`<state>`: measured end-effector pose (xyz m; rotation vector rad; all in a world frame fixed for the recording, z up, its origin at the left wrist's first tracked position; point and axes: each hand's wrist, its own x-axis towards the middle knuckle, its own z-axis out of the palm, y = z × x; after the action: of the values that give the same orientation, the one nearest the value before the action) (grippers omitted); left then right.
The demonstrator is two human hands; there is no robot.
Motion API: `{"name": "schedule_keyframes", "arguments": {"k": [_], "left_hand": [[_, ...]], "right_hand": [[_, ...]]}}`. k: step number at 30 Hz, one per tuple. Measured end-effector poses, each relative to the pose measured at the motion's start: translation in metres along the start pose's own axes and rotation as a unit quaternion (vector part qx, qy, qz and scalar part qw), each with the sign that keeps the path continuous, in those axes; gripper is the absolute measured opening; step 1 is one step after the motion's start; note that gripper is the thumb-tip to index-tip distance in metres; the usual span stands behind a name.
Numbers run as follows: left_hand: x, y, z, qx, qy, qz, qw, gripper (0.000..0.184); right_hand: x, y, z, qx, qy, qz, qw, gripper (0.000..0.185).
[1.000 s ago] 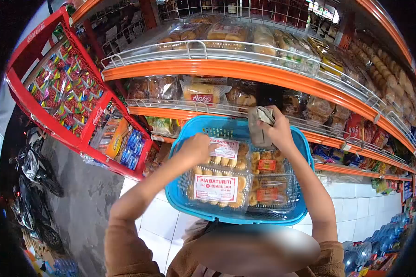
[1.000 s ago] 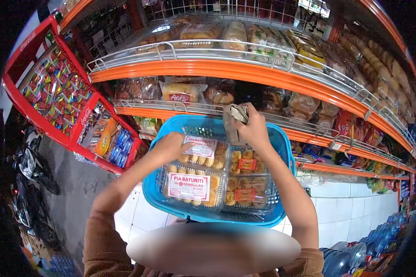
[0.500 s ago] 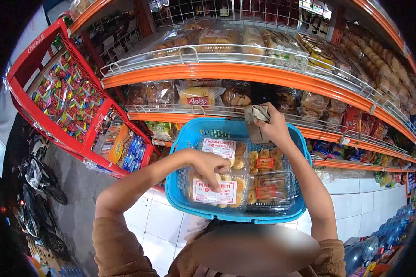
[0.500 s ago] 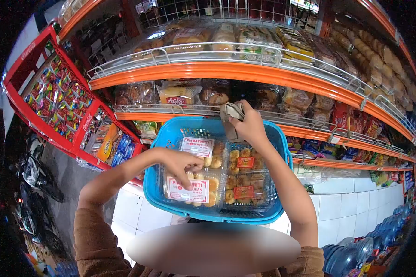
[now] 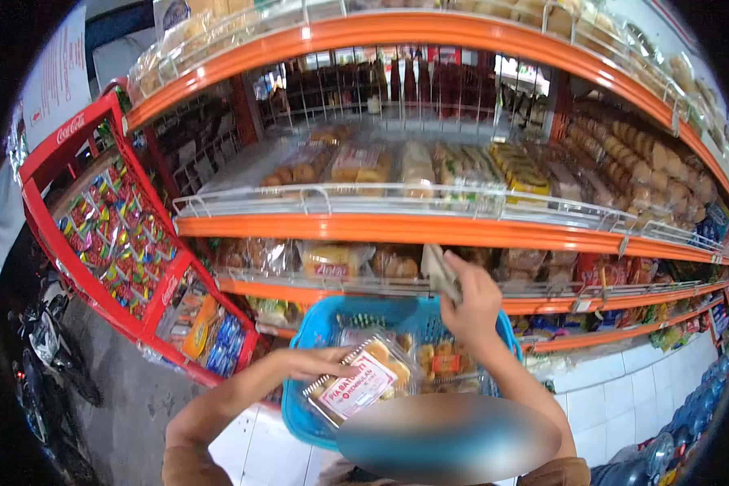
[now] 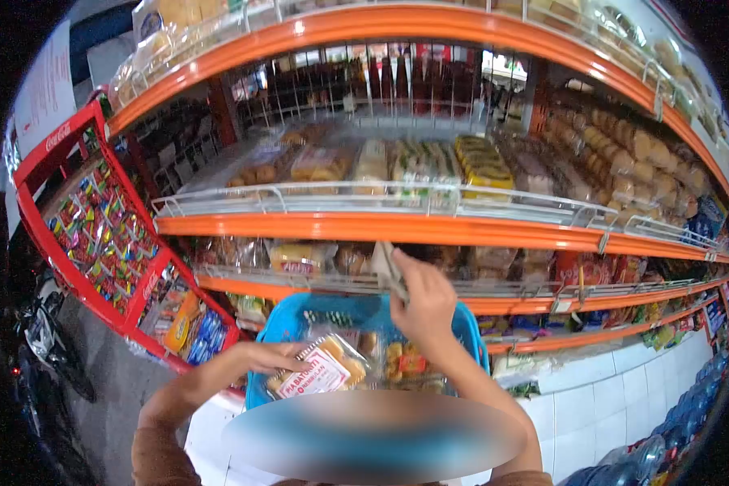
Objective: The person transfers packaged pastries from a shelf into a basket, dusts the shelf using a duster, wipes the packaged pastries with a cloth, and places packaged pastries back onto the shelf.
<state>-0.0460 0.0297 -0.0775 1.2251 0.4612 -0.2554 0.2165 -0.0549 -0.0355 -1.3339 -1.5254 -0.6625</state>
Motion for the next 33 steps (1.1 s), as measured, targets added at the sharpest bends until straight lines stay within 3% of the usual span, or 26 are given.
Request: {"name": "schedule_keyframes", "arguments": {"k": [1, 3, 4, 6, 7, 9, 10, 13, 14, 17, 21, 25, 28, 31, 33], "left_hand": [[0.002, -0.01, -0.002, -0.096, 0.08, 0.015, 0.992, 0.065], [0.012, -0.018, 0.003, -0.191, 0.152, 0.061, 0.968, 0.06], [0.019, -0.018, 0.003, -0.192, 0.154, 0.061, 0.968, 0.06], [0.035, -0.007, 0.013, -0.319, 0.136, 0.136, 0.928, 0.063], [0.043, -0.004, 0.015, -0.384, 0.104, 0.117, 0.91, 0.071], [0.052, 0.014, 0.028, -0.389, 0.18, 0.143, 0.892, 0.071], [0.057, 0.015, 0.027, -0.397, 0.185, 0.145, 0.887, 0.071], [0.072, 0.019, 0.018, -0.381, 0.173, 0.16, 0.894, 0.076], [0.078, 0.019, 0.015, -0.367, 0.177, 0.176, 0.896, 0.077], [0.07, 0.017, 0.024, -0.369, 0.167, 0.169, 0.899, 0.08], [0.071, 0.022, 0.04, -0.348, 0.199, 0.108, 0.91, 0.085], [0.082, 0.004, 0.041, -0.287, 0.185, 0.057, 0.938, 0.059], [0.077, -0.002, 0.036, -0.308, 0.185, 0.048, 0.932, 0.054], [0.069, -0.003, 0.031, -0.4, 0.139, 0.136, 0.896, 0.057], [0.065, 0.002, 0.034, -0.426, 0.103, 0.137, 0.888, 0.063]], "right_hand": [[-0.002, -0.003, 0.0, 0.034, -0.017, 0.02, 0.999, 0.051], [0.0, -0.006, 0.003, 0.04, -0.025, -0.029, 0.998, 0.053], [0.0, -0.012, 0.004, 0.041, -0.025, -0.028, 0.998, 0.053], [-0.004, -0.029, 0.005, 0.037, -0.103, -0.04, 0.993, 0.047], [-0.01, -0.035, 0.006, 0.039, -0.113, -0.033, 0.992, 0.047], [-0.018, -0.043, 0.011, 0.025, -0.237, -0.044, 0.97, 0.04], [-0.023, -0.045, 0.013, 0.011, -0.223, -0.086, 0.971, 0.037], [-0.026, -0.076, -0.007, 0.048, -0.305, -0.102, 0.946, 0.038], [-0.034, -0.08, -0.007, 0.035, -0.271, -0.164, 0.948, 0.036], [-0.041, -0.081, -0.009, -0.012, -0.259, -0.173, 0.95, 0.036], [-0.026, -0.053, -0.004, -0.11, -0.233, -0.121, 0.958, 0.036], [-0.009, -0.026, -0.009, -0.123, -0.201, -0.073, 0.969, 0.039], [0.005, -0.02, -0.023, 0.002, -0.135, 0.091, 0.987, 0.054], [0.0, -0.014, -0.011, 0.108, -0.076, 0.099, 0.986, 0.056], [-0.004, -0.023, -0.008, 0.152, -0.101, 0.114, 0.977, 0.054]]}}
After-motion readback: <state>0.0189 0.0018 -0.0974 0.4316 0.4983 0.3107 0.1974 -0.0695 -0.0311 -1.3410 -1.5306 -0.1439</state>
